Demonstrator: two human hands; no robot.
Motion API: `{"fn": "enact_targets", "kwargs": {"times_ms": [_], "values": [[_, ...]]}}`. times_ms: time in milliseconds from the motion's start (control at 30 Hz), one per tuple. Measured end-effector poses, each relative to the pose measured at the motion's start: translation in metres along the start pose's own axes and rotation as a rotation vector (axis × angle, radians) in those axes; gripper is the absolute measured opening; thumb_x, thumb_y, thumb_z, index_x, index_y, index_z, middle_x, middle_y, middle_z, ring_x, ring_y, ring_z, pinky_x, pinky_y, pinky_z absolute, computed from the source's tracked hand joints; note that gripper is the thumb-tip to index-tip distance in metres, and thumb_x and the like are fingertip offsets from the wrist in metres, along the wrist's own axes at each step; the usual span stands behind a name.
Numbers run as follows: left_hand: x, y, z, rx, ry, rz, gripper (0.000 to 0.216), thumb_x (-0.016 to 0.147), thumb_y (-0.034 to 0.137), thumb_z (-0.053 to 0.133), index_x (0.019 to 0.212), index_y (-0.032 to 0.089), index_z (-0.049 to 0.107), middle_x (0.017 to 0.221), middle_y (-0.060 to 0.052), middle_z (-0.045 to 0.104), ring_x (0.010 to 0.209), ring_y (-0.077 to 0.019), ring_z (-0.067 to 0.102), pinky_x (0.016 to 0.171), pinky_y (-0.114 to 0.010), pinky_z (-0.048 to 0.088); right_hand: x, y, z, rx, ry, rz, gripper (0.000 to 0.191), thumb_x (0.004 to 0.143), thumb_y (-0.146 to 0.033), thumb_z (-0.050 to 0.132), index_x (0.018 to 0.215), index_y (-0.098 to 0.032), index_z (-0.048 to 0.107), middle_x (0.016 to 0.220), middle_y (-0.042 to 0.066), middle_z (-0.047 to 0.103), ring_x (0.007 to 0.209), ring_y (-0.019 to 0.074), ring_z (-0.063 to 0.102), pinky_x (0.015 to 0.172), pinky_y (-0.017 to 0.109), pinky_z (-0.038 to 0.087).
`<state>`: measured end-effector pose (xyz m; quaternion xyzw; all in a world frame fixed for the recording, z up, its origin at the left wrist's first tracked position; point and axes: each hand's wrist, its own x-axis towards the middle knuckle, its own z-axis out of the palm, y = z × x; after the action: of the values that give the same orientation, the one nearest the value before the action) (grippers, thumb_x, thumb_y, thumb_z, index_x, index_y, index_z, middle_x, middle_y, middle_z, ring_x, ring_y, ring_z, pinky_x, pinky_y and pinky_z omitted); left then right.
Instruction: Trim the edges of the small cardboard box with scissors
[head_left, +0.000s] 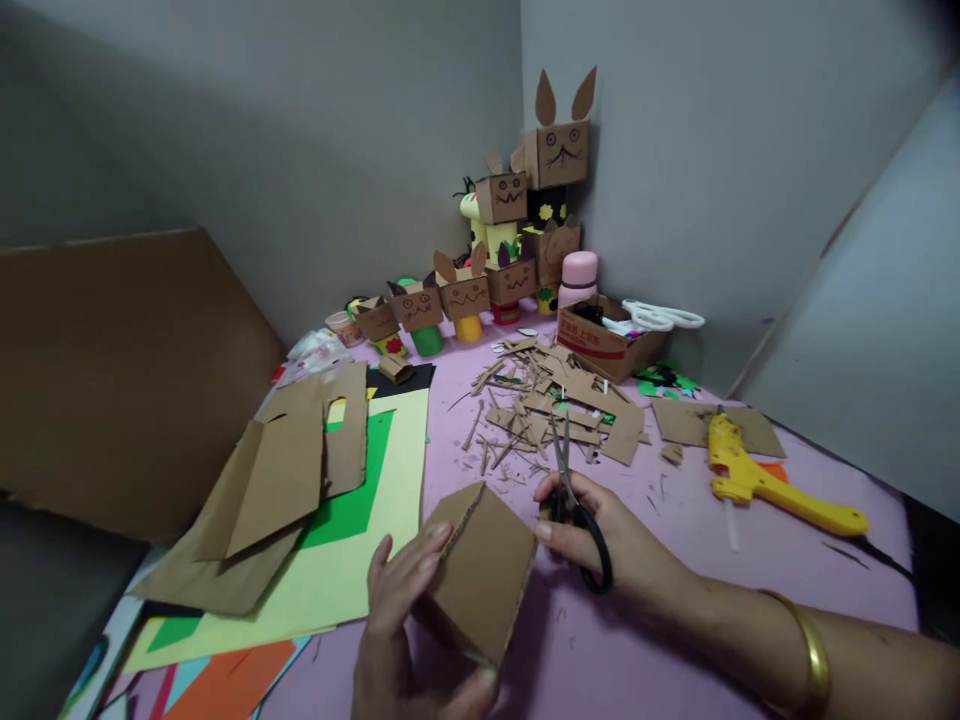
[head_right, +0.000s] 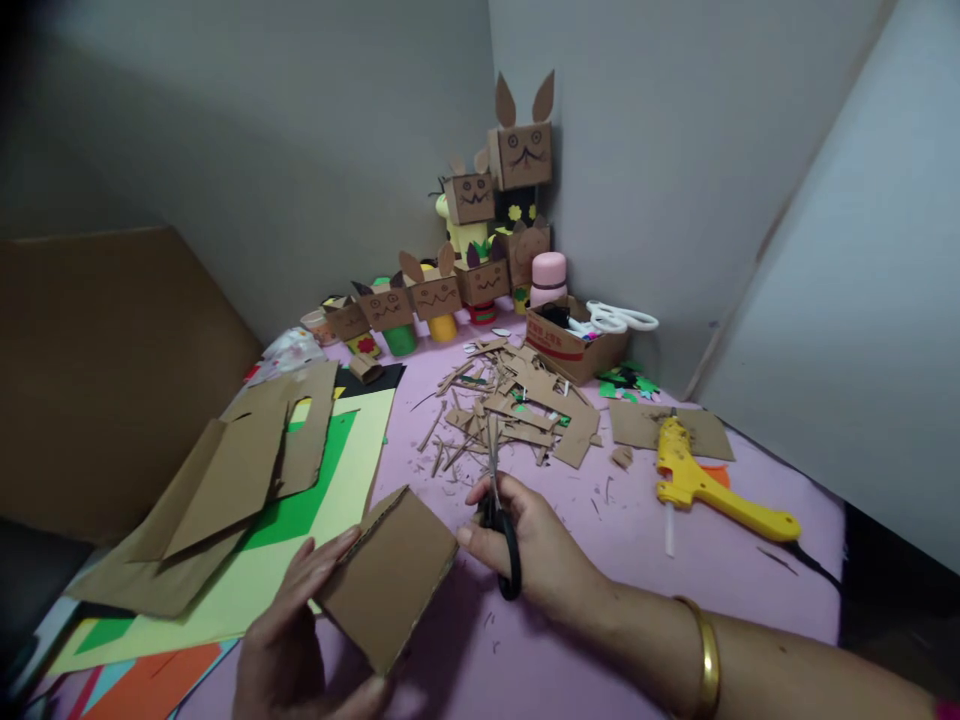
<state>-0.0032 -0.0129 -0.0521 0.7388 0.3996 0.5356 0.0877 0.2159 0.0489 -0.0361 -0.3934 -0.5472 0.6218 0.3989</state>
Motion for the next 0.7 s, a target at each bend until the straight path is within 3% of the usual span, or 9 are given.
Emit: {"fn": "enact_targets", "kwargs": {"times_ms": [167, 300, 400, 500, 600, 700], "values": [[0.007, 0.017, 0.011, -0.302, 0.157, -0.487, 0.069, 0.061, 0.026, 0.083, 0.123, 0.031, 0.054, 0.128, -0.007, 0.062, 0.121, -0.0297, 0.057, 0.098, -0.041, 0.050, 0.001, 0.000, -0.004, -0.040, -0.001, -0.016, 0.033, 0.080, -0.042, 0.066, 0.096, -0.020, 0.046, 0.070, -0.006, 0.043, 0.062, 0.0119, 0.038, 0.056, 0.025, 0.031], [0.023, 0.037, 0.018, -0.572, 0.275, -0.759, 0.069, 0.048, 0.045, 0.088, 0.110, 0.029, 0.062, 0.110, -0.006, 0.072, 0.104, -0.0304, 0.067, 0.083, -0.035, 0.058, -0.001, 0.004, -0.007, -0.026, -0.035, -0.066, 0.038, 0.081, -0.048, 0.067, 0.097, -0.020, 0.047, 0.074, -0.004, 0.044, 0.067, 0.0129, 0.040, 0.061, 0.026, 0.033], [0.026, 0.039, 0.018, -0.625, 0.265, -0.820, 0.069, 0.046, 0.047, 0.088, 0.107, 0.028, 0.063, 0.104, -0.004, 0.074, 0.097, -0.0290, 0.069, 0.078, -0.033, 0.059, -0.004, 0.011, -0.008, 0.059, -0.126, -0.112, 0.050, 0.078, -0.055, 0.068, 0.107, -0.021, 0.045, 0.089, 0.001, 0.051, 0.073, 0.0140, 0.043, 0.063, 0.026, 0.035], [0.022, 0.028, 0.012, -0.586, 0.170, -0.798, 0.068, 0.052, 0.050, 0.085, 0.112, 0.028, 0.062, 0.108, -0.006, 0.073, 0.097, -0.0294, 0.069, 0.074, -0.032, 0.060, -0.006, 0.015, -0.007, 0.131, -0.188, -0.102, 0.071, 0.064, -0.054, 0.081, 0.115, -0.024, 0.043, 0.106, 0.004, 0.050, 0.070, 0.0121, 0.044, 0.060, 0.025, 0.036], [0.016, 0.015, 0.006, -0.544, 0.022, -0.695, 0.065, 0.060, 0.051, 0.080, 0.118, 0.032, 0.058, 0.115, -0.006, 0.072, 0.097, -0.0295, 0.070, 0.072, -0.034, 0.062, -0.008, 0.012, -0.003, 0.210, -0.191, -0.042, 0.079, 0.053, -0.044, 0.089, 0.114, -0.025, 0.043, 0.103, 0.003, 0.052, 0.071, 0.0131, 0.049, 0.061, 0.025, 0.040], [0.011, 0.007, 0.002, -0.504, -0.032, -0.632, 0.063, 0.066, 0.054, 0.075, 0.122, 0.034, 0.056, 0.119, -0.006, 0.069, 0.101, -0.0301, 0.069, 0.074, -0.035, 0.062, -0.009, 0.006, 0.002, 0.317, -0.244, -0.010, 0.083, 0.047, -0.035, 0.092, 0.113, -0.026, 0.042, 0.103, 0.003, 0.057, 0.083, 0.0184, 0.058, 0.069, 0.028, 0.046]]}}
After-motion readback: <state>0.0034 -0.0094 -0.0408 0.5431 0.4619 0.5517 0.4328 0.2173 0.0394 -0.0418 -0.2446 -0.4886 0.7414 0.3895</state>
